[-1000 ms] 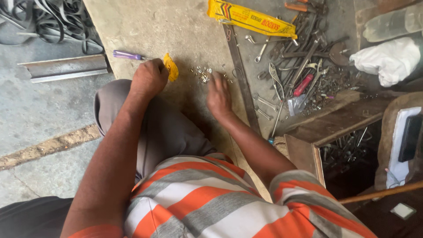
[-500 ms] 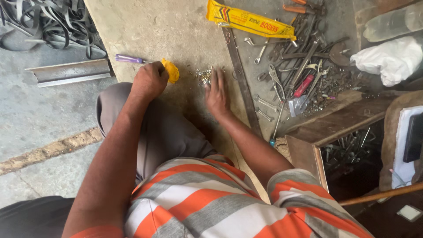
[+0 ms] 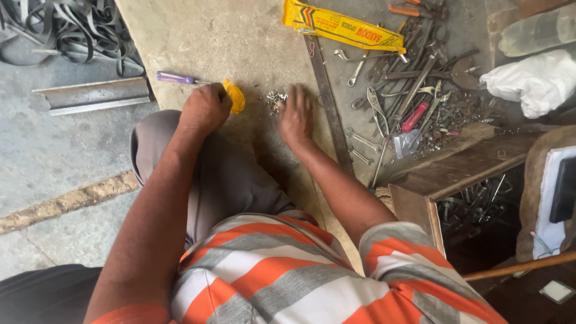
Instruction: The person sits on the floor and organizes small metal parts, including screws and washers, into a yellow paper packet. They then place the packet into a cardboard box and briefly handle a small red and white item.
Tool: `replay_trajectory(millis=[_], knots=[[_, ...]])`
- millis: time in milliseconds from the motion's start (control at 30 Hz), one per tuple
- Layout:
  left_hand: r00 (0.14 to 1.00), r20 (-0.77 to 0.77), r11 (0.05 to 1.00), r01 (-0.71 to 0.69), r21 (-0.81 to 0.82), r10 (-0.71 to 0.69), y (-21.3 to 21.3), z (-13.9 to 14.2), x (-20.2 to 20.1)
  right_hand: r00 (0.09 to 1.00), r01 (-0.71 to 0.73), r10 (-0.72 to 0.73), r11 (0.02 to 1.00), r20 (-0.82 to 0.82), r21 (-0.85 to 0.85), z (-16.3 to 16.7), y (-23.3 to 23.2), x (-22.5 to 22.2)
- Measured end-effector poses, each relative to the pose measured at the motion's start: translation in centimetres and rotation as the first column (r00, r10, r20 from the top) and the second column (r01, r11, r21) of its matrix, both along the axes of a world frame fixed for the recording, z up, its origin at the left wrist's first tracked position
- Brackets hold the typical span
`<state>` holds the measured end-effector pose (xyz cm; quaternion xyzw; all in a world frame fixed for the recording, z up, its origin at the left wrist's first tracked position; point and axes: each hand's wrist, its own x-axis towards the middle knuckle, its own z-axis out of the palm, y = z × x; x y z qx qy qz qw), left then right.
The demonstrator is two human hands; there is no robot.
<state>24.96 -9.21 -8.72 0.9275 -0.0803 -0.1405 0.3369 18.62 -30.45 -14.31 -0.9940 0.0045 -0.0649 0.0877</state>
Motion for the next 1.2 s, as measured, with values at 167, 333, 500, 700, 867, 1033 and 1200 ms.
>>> replay_trajectory(millis=[167, 333, 500, 700, 867, 1033, 1200], knots=[[1.0, 0.017, 0.999, -0.017, -0.034, 0.018, -0.2, 0.2, 0.0, 0.997, -0.079, 0.079, 0.991, 0.004, 0.109, 0.5, 0.3, 0.3], [1.0, -0.005, 1.0, 0.007, 0.005, -0.007, -0.1, 0.5, 0.0, 0.996, 0.068, -0.073, 0.993, 0.054, 0.093, 1.2, 0.1, 0.7], [0.999, -0.047, 1.0, -0.015, 0.005, 0.015, -0.4, 0.7, 0.1, 0.991, -0.119, 0.123, 0.991, -0.058, 0.067, 1.5, 1.4, 0.4], [0.998, -0.05, 1.0, -0.027, 0.009, 0.027, -0.4, 1.4, 0.0, 0.884, -0.451, 0.451, 0.892, 0.122, -0.023, 1.6, 1.6, 3.4], [0.999, -0.018, 0.998, -0.042, -0.053, 0.042, -0.2, 1.8, 0.1, 0.833, -0.553, 0.553, 0.833, -0.016, -0.018, 1.8, -0.8, 2.2], [0.997, -0.078, 0.998, 0.025, 0.065, -0.02, -1.0, 1.7, 0.2, 0.946, -0.323, 0.317, 0.913, 0.063, 0.25, 3.1, -3.0, 0.6], [0.991, -0.125, 0.996, 0.049, 0.079, -0.039, -3.6, 1.8, -0.2, 0.916, -0.385, 0.393, 0.918, -0.079, 0.096, 3.4, -1.8, 0.4]])
